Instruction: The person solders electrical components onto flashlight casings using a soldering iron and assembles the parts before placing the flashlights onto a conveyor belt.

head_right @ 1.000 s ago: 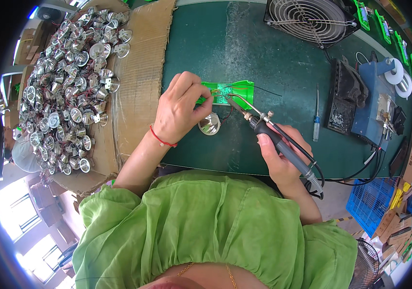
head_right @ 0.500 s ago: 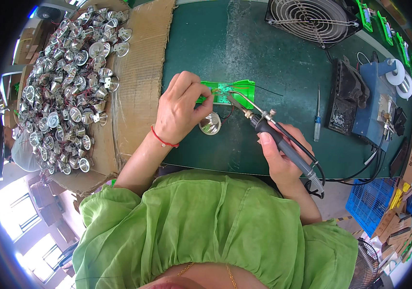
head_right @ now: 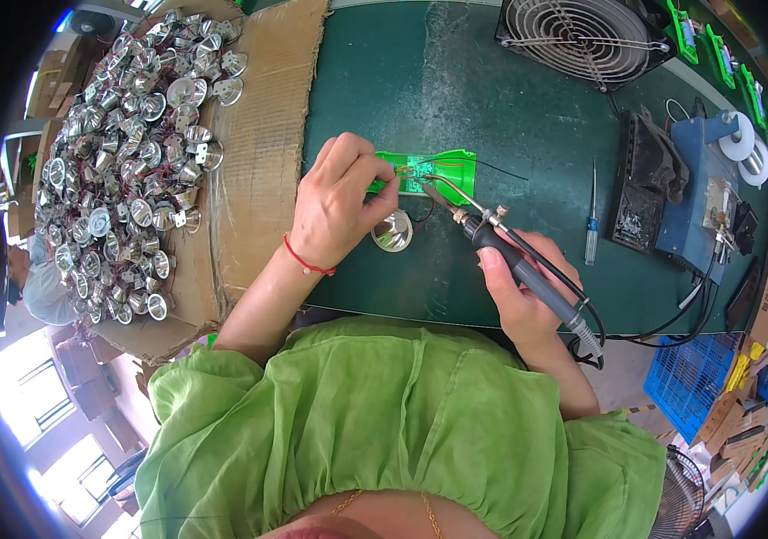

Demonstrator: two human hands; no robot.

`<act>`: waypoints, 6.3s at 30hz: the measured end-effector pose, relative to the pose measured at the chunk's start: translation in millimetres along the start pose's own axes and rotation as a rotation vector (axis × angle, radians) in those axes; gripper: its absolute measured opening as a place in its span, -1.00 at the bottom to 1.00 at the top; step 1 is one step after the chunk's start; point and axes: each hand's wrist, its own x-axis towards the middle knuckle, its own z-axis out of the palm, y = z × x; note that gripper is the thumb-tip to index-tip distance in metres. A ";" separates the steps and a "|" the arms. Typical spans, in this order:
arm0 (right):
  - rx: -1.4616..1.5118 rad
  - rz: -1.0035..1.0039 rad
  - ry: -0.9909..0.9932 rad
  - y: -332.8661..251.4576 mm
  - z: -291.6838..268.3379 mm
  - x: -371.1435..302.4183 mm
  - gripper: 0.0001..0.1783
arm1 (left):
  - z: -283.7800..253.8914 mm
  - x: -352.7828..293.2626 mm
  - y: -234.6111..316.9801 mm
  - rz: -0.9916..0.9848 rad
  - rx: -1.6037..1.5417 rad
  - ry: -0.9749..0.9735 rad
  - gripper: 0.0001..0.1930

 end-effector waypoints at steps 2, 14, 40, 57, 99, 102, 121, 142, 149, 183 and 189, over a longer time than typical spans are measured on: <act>-0.025 -0.026 -0.004 1.2 -0.9 0.8 -0.74 | 0.8 0.0 0.7 -0.003 -0.003 0.000 -0.81; 0.071 -0.030 0.072 -4.2 -9.4 0.1 -0.71 | -0.6 1.2 -1.3 -0.018 -0.030 -0.021 -0.83; 0.046 -0.116 0.214 8.6 -37.7 24.0 -0.73 | -47.0 35.8 -22.0 0.094 0.174 -0.295 -0.58; -0.124 0.020 0.205 22.3 -48.3 31.5 -0.76 | 134.1 311.8 -94.1 0.040 0.563 -0.102 -0.58; -0.113 -0.124 0.093 6.3 -12.5 7.2 -0.74 | -71.1 -8.0 -72.6 -0.359 0.468 -0.156 -0.77; -0.105 -0.174 0.054 1.9 -6.6 9.2 -0.73 | -71.2 4.3 -81.2 -0.315 0.436 -0.189 -0.76; -0.136 -0.219 -0.017 9.3 15.5 19.2 -0.76 | -17.1 -11.7 -12.2 -0.533 -0.375 -0.189 -0.85; 0.044 -0.028 0.062 0.6 19.6 16.0 -0.73 | -16.3 -5.1 -10.2 -0.608 -0.402 -0.242 -0.81; -0.032 -0.054 0.020 9.6 19.2 14.7 -0.73 | -16.4 -5.1 -9.4 -0.614 -0.408 -0.244 -0.81; 0.025 -0.041 0.018 3.7 13.1 12.2 -0.70 | -21.2 -17.4 -14.0 -0.689 -0.588 -0.173 -0.90; 0.012 -0.035 0.015 2.9 16.3 14.3 -0.71 | -17.1 -9.2 -16.9 -0.587 -0.490 -0.204 -0.87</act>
